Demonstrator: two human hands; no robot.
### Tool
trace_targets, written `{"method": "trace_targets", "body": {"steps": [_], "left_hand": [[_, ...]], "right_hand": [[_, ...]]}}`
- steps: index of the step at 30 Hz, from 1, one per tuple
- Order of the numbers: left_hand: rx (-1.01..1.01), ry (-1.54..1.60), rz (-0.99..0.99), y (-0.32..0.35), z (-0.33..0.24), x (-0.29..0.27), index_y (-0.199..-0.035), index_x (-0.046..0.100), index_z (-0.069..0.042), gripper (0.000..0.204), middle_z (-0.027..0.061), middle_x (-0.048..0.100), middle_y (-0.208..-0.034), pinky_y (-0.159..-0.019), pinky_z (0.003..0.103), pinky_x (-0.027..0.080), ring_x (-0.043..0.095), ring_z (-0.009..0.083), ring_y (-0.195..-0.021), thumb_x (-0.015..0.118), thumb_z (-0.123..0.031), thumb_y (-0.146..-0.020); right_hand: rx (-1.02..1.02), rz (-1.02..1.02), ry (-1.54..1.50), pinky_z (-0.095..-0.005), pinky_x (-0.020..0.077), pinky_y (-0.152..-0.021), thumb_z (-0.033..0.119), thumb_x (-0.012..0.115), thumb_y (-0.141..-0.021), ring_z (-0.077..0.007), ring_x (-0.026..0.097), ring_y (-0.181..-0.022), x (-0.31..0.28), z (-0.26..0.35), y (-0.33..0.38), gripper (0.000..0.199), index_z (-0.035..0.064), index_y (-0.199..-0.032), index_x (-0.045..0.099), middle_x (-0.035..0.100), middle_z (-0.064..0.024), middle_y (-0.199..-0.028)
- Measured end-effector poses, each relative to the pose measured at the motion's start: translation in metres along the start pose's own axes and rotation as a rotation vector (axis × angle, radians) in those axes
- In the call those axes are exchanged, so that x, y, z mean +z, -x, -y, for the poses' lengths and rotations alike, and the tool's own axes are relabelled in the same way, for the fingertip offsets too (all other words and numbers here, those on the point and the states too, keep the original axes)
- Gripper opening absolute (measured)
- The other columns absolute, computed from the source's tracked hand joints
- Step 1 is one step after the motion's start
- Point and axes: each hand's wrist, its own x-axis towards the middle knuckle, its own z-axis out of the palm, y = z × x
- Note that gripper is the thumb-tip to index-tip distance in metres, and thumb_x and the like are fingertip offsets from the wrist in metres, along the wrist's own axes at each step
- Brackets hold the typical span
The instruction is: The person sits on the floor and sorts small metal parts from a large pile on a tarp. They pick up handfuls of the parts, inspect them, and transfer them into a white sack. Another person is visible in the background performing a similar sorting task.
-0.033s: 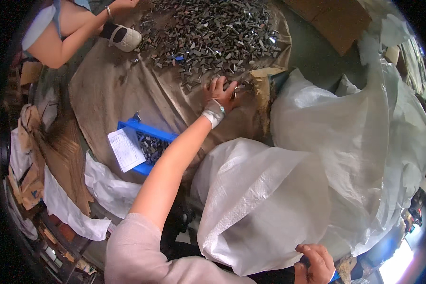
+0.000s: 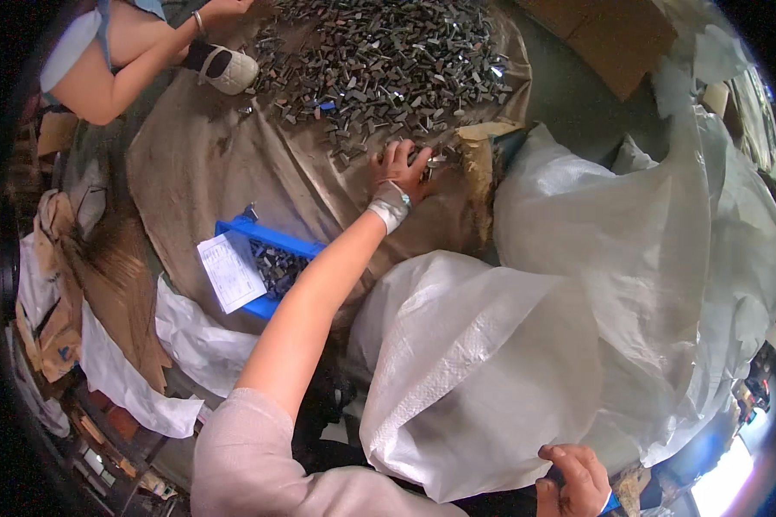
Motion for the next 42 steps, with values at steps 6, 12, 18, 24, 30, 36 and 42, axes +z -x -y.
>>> {"method": "trace_targets", "body": {"steps": [6, 12, 18, 24, 30, 36, 42], "left_hand": [[-0.026, -0.037, 0.076, -0.016, -0.004, -0.020, -0.118, 0.050, -0.026, 0.052, 0.0067, 0.045, -0.118, -0.089, 0.058, 0.034, 0.039, 0.0282, -0.116, 0.068, -0.036, -0.071], [0.109, -0.017, 0.037, -0.018, 0.012, -0.024, -0.106, 0.057, -0.021, 0.040, 0.0075, 0.052, -0.103, -0.077, 0.048, 0.046, 0.050, 0.0297, -0.101, 0.069, -0.033, -0.070], [0.165, 0.014, 0.022, -0.025, 0.020, -0.026, -0.102, 0.060, -0.017, 0.037, 0.0094, 0.054, -0.099, -0.070, 0.042, 0.051, 0.056, 0.0314, -0.089, 0.070, -0.032, -0.069], [-0.066, 0.192, -0.001, -0.025, 0.018, -0.031, -0.095, 0.065, -0.013, 0.030, 0.0111, 0.058, -0.094, -0.073, 0.041, 0.052, 0.062, 0.0299, -0.080, 0.070, -0.028, -0.069], [-0.512, 1.118, -0.242, -0.016, 0.037, -0.024, -0.095, 0.063, -0.006, 0.033, 0.0088, 0.060, -0.070, -0.057, 0.035, 0.050, 0.061, 0.0218, -0.072, 0.069, -0.028, -0.071], [-0.918, 2.718, 0.341, -0.007, 0.045, -0.055, -0.094, 0.064, -0.012, 0.024, 0.0075, 0.063, -0.082, -0.046, 0.031, 0.044, 0.057, 0.0213, -0.066, 0.055, -0.032, -0.083], [-0.731, 2.890, 0.130, -0.004, 0.028, -0.064, -0.105, 0.060, -0.007, 0.031, 0.0155, 0.057, -0.121, -0.099, 0.070, 0.025, 0.052, 0.0338, -0.115, 0.053, -0.029, -0.084]], "right_hand": [[-0.012, -0.025, -0.022, -0.0354, 0.0513, -0.075, -0.008, 0.055, -0.062, -0.0291, 0.066, -0.080, 0.000, -0.003, 0.002, 0.033, -0.0071, -0.093, 0.065, 0.067, -0.0185, -0.083], [-0.033, -0.057, -0.034, -0.0349, 0.0522, -0.074, -0.008, 0.054, -0.062, -0.0281, 0.066, -0.078, 0.002, -0.006, 0.004, 0.033, -0.0070, -0.093, 0.065, 0.067, -0.0189, -0.082], [-0.072, -0.065, -0.016, -0.0336, 0.0528, -0.071, -0.008, 0.056, -0.062, -0.0273, 0.067, -0.076, 0.001, -0.006, 0.004, 0.032, -0.0069, -0.093, 0.065, 0.067, -0.0186, -0.081], [-0.107, -0.088, -0.026, -0.0334, 0.0533, -0.069, -0.005, 0.059, -0.064, -0.0270, 0.067, -0.075, 0.001, -0.009, 0.007, 0.030, -0.0069, -0.093, 0.065, 0.067, -0.0185, -0.081], [-0.133, -0.111, -0.068, -0.0342, 0.0514, -0.066, 0.006, 0.061, -0.074, -0.0273, 0.064, -0.071, 0.001, -0.015, 0.018, 0.025, -0.0070, -0.095, 0.064, 0.065, -0.0197, -0.078], [-0.180, -0.096, -0.137, -0.0335, 0.0490, -0.067, 0.013, 0.061, -0.074, -0.0267, 0.062, -0.070, 0.001, -0.021, 0.025, 0.029, -0.0067, -0.095, 0.061, 0.064, -0.0186, -0.079], [-0.252, -0.047, -0.084, -0.0316, 0.0489, -0.062, 0.001, 0.065, -0.068, -0.0272, 0.063, -0.070, -0.003, -0.014, 0.024, 0.027, -0.0029, -0.094, 0.062, 0.064, -0.0150, -0.080]]}}
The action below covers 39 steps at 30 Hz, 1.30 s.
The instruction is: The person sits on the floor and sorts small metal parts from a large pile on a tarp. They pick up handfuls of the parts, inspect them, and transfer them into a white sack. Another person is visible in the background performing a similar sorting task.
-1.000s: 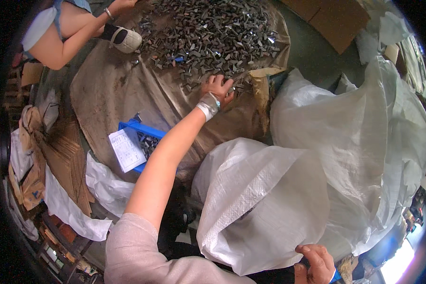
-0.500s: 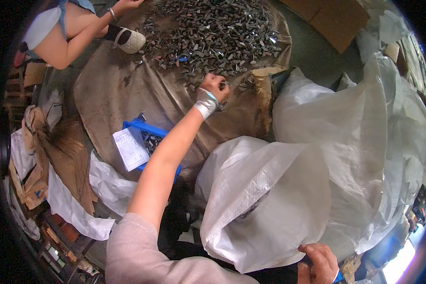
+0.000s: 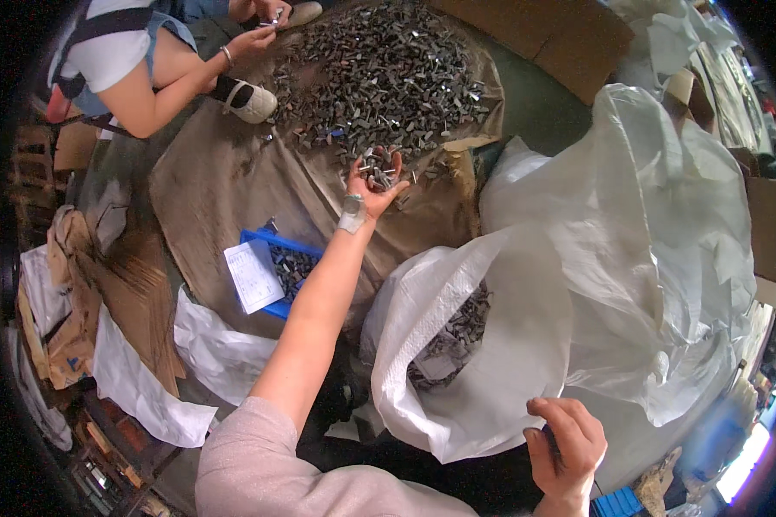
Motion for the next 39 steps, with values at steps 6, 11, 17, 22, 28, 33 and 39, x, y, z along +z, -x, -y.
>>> {"method": "trace_targets", "body": {"steps": [6, 11, 17, 22, 28, 33, 39], "left_hand": [[0.014, -0.117, 0.193, 0.015, 0.008, 0.024, -0.118, 0.055, -0.009, 0.039, 0.0139, 0.052, -0.129, -0.100, 0.070, 0.024, 0.039, 0.0321, -0.130, 0.058, -0.025, -0.082], [-0.031, -0.227, 0.204, 0.041, 0.009, 0.051, -0.126, 0.051, -0.011, 0.046, 0.0128, 0.047, -0.135, -0.103, 0.066, 0.025, 0.038, 0.0309, -0.131, 0.058, -0.028, -0.085], [-0.174, -0.037, 0.308, 0.049, 0.015, 0.066, -0.129, 0.048, -0.008, 0.048, 0.0170, 0.045, -0.136, -0.104, 0.060, 0.029, 0.035, 0.0355, -0.132, 0.057, -0.025, -0.084], [-0.134, 0.120, 0.219, 0.061, 0.021, 0.083, -0.124, 0.050, -0.003, 0.044, 0.0217, 0.047, -0.132, -0.103, 0.056, 0.033, 0.037, 0.0386, -0.129, 0.056, -0.020, -0.083], [0.095, -0.115, 0.241, 0.096, 0.031, 0.111, -0.113, 0.056, 0.000, 0.032, 0.0179, 0.055, -0.123, -0.102, 0.049, 0.039, 0.045, 0.0352, -0.123, 0.052, -0.008, -0.083], [0.029, -0.156, 0.460, 0.166, 0.076, 0.155, -0.126, 0.049, -0.001, 0.047, 0.0215, 0.045, -0.134, -0.108, 0.048, 0.032, 0.038, 0.0351, -0.129, 0.061, -0.008, -0.081], [-0.081, 0.107, 0.469, 0.287, 0.137, 0.185, -0.137, 0.036, -0.001, 0.056, 0.0205, 0.028, -0.146, -0.113, 0.049, 0.023, 0.023, 0.0346, -0.138, 0.057, -0.017, -0.087]], "right_hand": [[-0.115, 0.010, -0.035, -0.0326, 0.0489, -0.060, 0.001, 0.067, -0.069, -0.0294, 0.062, -0.069, -0.001, 0.002, 0.008, 0.027, -0.0029, -0.094, 0.062, 0.064, -0.0159, -0.083], [-0.153, 0.038, -0.033, -0.0339, 0.0482, -0.059, 0.000, 0.069, -0.069, -0.0308, 0.061, -0.067, -0.004, 0.005, 0.011, 0.027, -0.0024, -0.095, 0.061, 0.063, -0.0158, -0.082], [-0.204, 0.051, -0.036, -0.0354, 0.0480, -0.058, -0.001, 0.070, -0.070, -0.0312, 0.060, -0.067, -0.004, 0.012, 0.016, 0.028, -0.0011, -0.096, 0.061, 0.064, -0.0150, -0.084], [-0.249, 0.047, -0.027, -0.0370, 0.0483, -0.058, 0.000, 0.070, -0.071, -0.0321, 0.060, -0.068, 0.000, 0.014, 0.022, 0.027, 0.0002, -0.097, 0.060, 0.063, -0.0145, -0.083], [-0.283, 0.032, -0.017, -0.0378, 0.0485, -0.058, 0.003, 0.069, -0.074, -0.0330, 0.061, -0.068, 0.007, 0.016, 0.031, 0.023, 0.0020, -0.096, 0.061, 0.062, -0.0134, -0.079], [-0.306, -0.020, -0.058, -0.0374, 0.0488, -0.058, 0.005, 0.067, -0.078, -0.0325, 0.061, -0.067, 0.015, 0.012, 0.038, 0.019, 0.0024, -0.096, 0.062, 0.061, -0.0134, -0.078], [-0.356, -0.071, -0.194, -0.0354, 0.0492, -0.062, 0.006, 0.065, -0.081, -0.0312, 0.062, -0.070, 0.036, 0.027, 0.050, 0.019, 0.0023, -0.099, 0.063, 0.062, -0.0143, -0.083]]}}
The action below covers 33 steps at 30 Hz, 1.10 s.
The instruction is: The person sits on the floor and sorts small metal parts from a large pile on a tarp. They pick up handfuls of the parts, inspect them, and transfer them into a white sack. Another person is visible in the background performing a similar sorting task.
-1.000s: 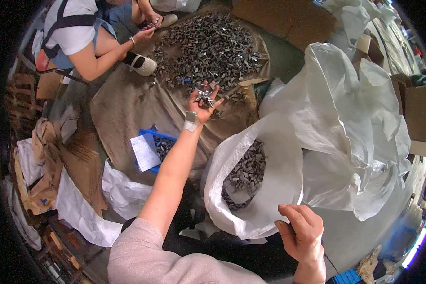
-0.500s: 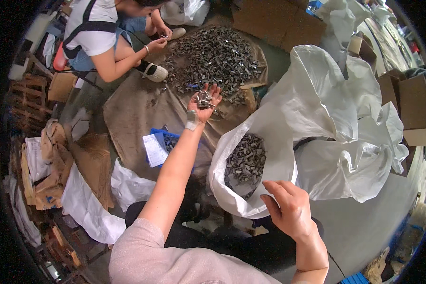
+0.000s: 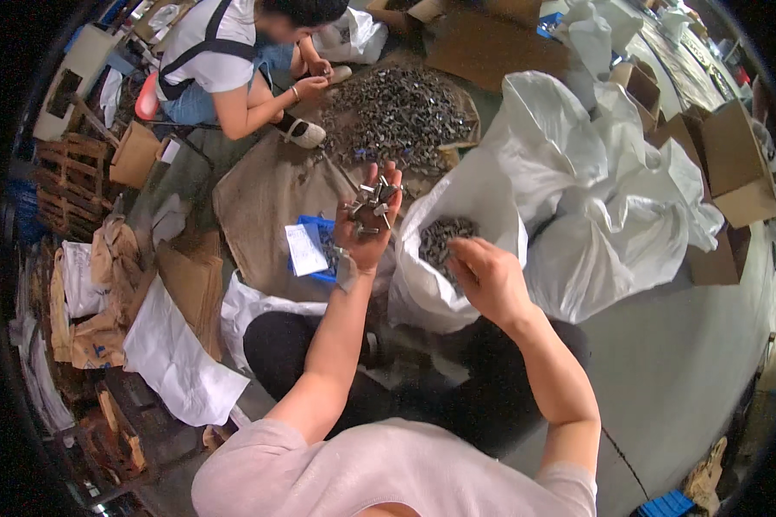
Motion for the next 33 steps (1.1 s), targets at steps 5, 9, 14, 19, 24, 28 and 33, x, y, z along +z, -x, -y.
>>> {"method": "trace_targets", "body": {"steps": [5, 9, 14, 19, 24, 28, 33], "left_hand": [[-0.049, 0.052, -0.027, 0.077, 0.050, 0.021, -0.141, 0.029, -0.006, 0.061, 0.0186, 0.026, -0.148, -0.111, 0.052, 0.025, 0.021, 0.0329, -0.139, 0.051, -0.034, -0.091], [-0.075, -0.068, -0.070, 0.126, 0.065, 0.021, -0.142, 0.029, -0.006, 0.063, 0.0173, 0.023, -0.150, -0.111, 0.049, 0.025, 0.019, 0.0315, -0.140, 0.050, -0.038, -0.091], [-0.008, -0.369, -0.193, 0.159, 0.074, 0.028, -0.142, 0.027, -0.005, 0.069, 0.0177, 0.023, -0.149, -0.111, 0.043, 0.027, 0.021, 0.0306, -0.139, 0.051, -0.042, -0.090], [-0.024, -0.405, -0.205, 0.176, 0.075, 0.030, -0.143, 0.025, -0.006, 0.070, 0.0173, 0.025, -0.148, -0.110, 0.043, 0.028, 0.022, 0.0303, -0.138, 0.052, -0.042, -0.089], [-0.069, -0.348, -0.204, 0.188, 0.075, 0.033, -0.143, 0.024, -0.006, 0.069, 0.0165, 0.023, -0.149, -0.110, 0.044, 0.030, 0.022, 0.0296, -0.138, 0.050, -0.042, -0.090], [-0.078, -0.318, -0.218, 0.195, 0.080, 0.032, -0.144, 0.023, -0.005, 0.068, 0.0160, 0.022, -0.150, -0.111, 0.044, 0.028, 0.022, 0.0296, -0.139, 0.049, -0.040, -0.091], [-0.097, -0.299, -0.222, 0.199, 0.081, 0.033, -0.144, 0.021, -0.006, 0.068, 0.0159, 0.019, -0.151, -0.112, 0.045, 0.027, 0.019, 0.0303, -0.140, 0.046, -0.042, -0.093]], "right_hand": [[0.024, -0.125, -0.167, -0.0316, 0.0509, -0.064, 0.002, 0.065, -0.081, -0.0234, 0.063, -0.072, 0.029, 0.040, 0.028, 0.025, 0.0020, -0.105, 0.062, 0.061, -0.0117, -0.090], [0.047, -0.206, -0.167, -0.0336, 0.0495, -0.068, 0.005, 0.071, -0.075, -0.0251, 0.061, -0.080, 0.062, 0.053, 0.064, 0.031, 0.0045, -0.105, 0.064, 0.060, -0.0108, -0.092], [0.118, -0.276, -0.166, -0.0316, 0.0471, -0.063, 0.005, 0.074, -0.071, -0.0244, 0.058, -0.075, 0.093, 0.066, 0.099, 0.031, 0.0064, -0.100, 0.065, 0.057, -0.0099, -0.086], [0.106, -0.276, -0.185, -0.0308, 0.0461, -0.062, 0.003, 0.075, -0.069, -0.0226, 0.056, -0.073, 0.101, 0.068, 0.113, 0.027, 0.0051, -0.094, 0.066, 0.055, -0.0090, -0.083], [0.096, -0.197, -0.307, -0.0239, 0.0414, -0.060, -0.001, 0.073, -0.074, -0.0122, 0.050, -0.071, 0.098, 0.063, 0.124, 0.020, 0.0038, -0.093, 0.068, 0.052, -0.0041, -0.086], [0.049, -0.223, -0.407, -0.0246, 0.0422, -0.064, -0.001, 0.072, -0.074, -0.0138, 0.051, -0.075, 0.100, 0.065, 0.133, 0.019, 0.0032, -0.093, 0.068, 0.052, -0.0052, -0.086], [0.060, -0.244, -0.362, -0.0295, 0.0434, -0.065, 0.003, 0.073, -0.073, -0.0210, 0.054, -0.077, 0.092, 0.069, 0.138, 0.018, 0.0045, -0.089, 0.068, 0.056, -0.0073, -0.081]]}}
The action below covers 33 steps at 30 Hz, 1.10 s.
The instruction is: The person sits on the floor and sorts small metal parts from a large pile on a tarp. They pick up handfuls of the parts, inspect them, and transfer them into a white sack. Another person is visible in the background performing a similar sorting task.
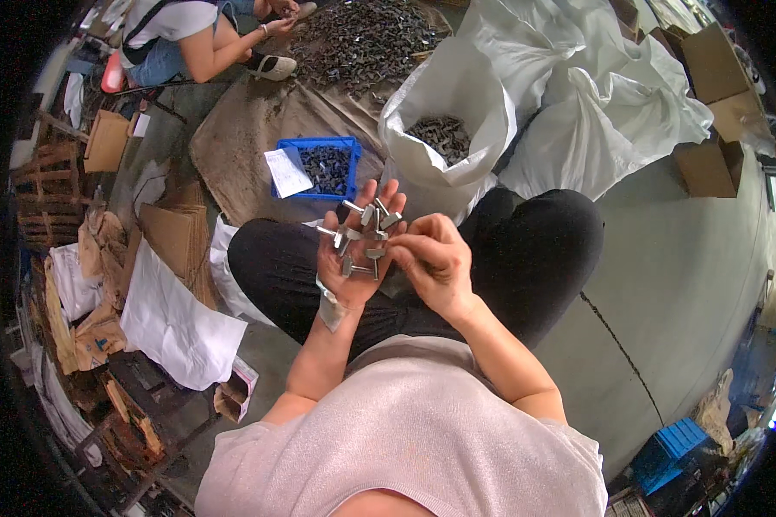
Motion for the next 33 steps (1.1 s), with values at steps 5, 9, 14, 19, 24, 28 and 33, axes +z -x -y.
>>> {"method": "trace_targets", "body": {"steps": [5, 9, 14, 19, 24, 28, 33], "left_hand": [[-0.088, 0.094, 0.053, 0.003, 0.000, -0.003, -0.145, 0.019, -0.006, 0.066, 0.0150, 0.015, -0.152, -0.108, 0.046, 0.032, 0.018, 0.0307, -0.140, 0.041, -0.043, -0.095], [-0.105, 0.163, 0.023, 0.005, 0.001, 0.000, -0.145, 0.017, -0.007, 0.067, 0.0147, 0.015, -0.152, -0.106, 0.047, 0.035, 0.020, 0.0311, -0.139, 0.039, -0.045, -0.095], [-0.103, 0.208, 0.054, 0.007, -0.002, -0.004, -0.145, 0.016, -0.004, 0.067, 0.0171, 0.014, -0.152, -0.104, 0.047, 0.037, 0.023, 0.0336, -0.137, 0.039, -0.042, -0.095], [-0.105, 0.018, -0.069, 0.008, -0.001, -0.004, -0.145, 0.019, -0.005, 0.068, 0.0151, 0.019, -0.151, -0.102, 0.042, 0.040, 0.030, 0.0304, -0.135, 0.037, -0.047, -0.095], [-0.151, 0.045, -0.112, 0.010, 0.000, -0.008, -0.145, 0.019, -0.005, 0.067, 0.0159, 0.025, -0.148, -0.102, 0.044, 0.039, 0.040, 0.0310, -0.128, 0.036, -0.045, -0.095], [-0.201, 0.128, -0.093, 0.012, 0.003, -0.005, -0.141, 0.031, -0.004, 0.061, 0.0135, 0.043, -0.139, -0.099, 0.043, 0.041, 0.052, 0.0264, -0.118, 0.037, -0.045, -0.096], [-0.209, 0.212, -0.096, 0.018, 0.004, -0.014, -0.127, 0.050, -0.005, 0.052, 0.0110, 0.057, -0.123, -0.098, 0.042, 0.041, 0.056, 0.0253, -0.113, 0.037, -0.045, -0.096]], "right_hand": [[-0.023, -0.072, 0.212, -0.0330, 0.0445, -0.065, 0.005, 0.075, -0.067, -0.0235, 0.054, -0.078, -0.009, 0.005, -0.015, 0.025, 0.0078, -0.090, 0.067, 0.056, -0.0069, -0.084], [-0.184, -0.001, 0.368, -0.0362, 0.0470, -0.068, 0.009, 0.077, -0.063, -0.0264, 0.055, -0.083, -0.005, 0.009, -0.022, 0.027, 0.0115, -0.088, 0.068, 0.058, -0.0062, -0.090], [-0.192, 0.038, 0.390, -0.0315, 0.0470, -0.065, 0.003, 0.077, -0.061, -0.0257, 0.053, -0.090, -0.003, 0.009, -0.020, 0.032, 0.0122, -0.091, 0.070, 0.059, -0.0071, -0.099], [-0.200, 0.050, 0.344, -0.0372, 0.0482, -0.074, 0.008, 0.077, -0.061, -0.0289, 0.055, -0.094, -0.003, -0.003, -0.017, 0.029, 0.0150, -0.088, 0.069, 0.059, -0.0069, -0.102], [-0.218, 0.075, 0.308, -0.0387, 0.0457, -0.080, 0.008, 0.075, -0.064, -0.0307, 0.053, -0.100, -0.010, -0.002, -0.024, 0.027, 0.0157, -0.089, 0.070, 0.058, -0.0080, -0.107], [-0.206, 0.142, 0.387, -0.0458, 0.0374, -0.092, 0.018, 0.074, -0.067, -0.0324, 0.047, -0.112, -0.004, 0.011, -0.037, 0.022, 0.0150, -0.088, 0.069, 0.054, -0.0097, -0.116], [-0.184, 0.269, 0.403, -0.0480, 0.0356, -0.095, 0.019, 0.074, -0.065, -0.0333, 0.043, -0.120, 0.003, 0.008, -0.041, 0.019, 0.0106, -0.082, 0.068, 0.054, -0.0111, -0.119]]}}
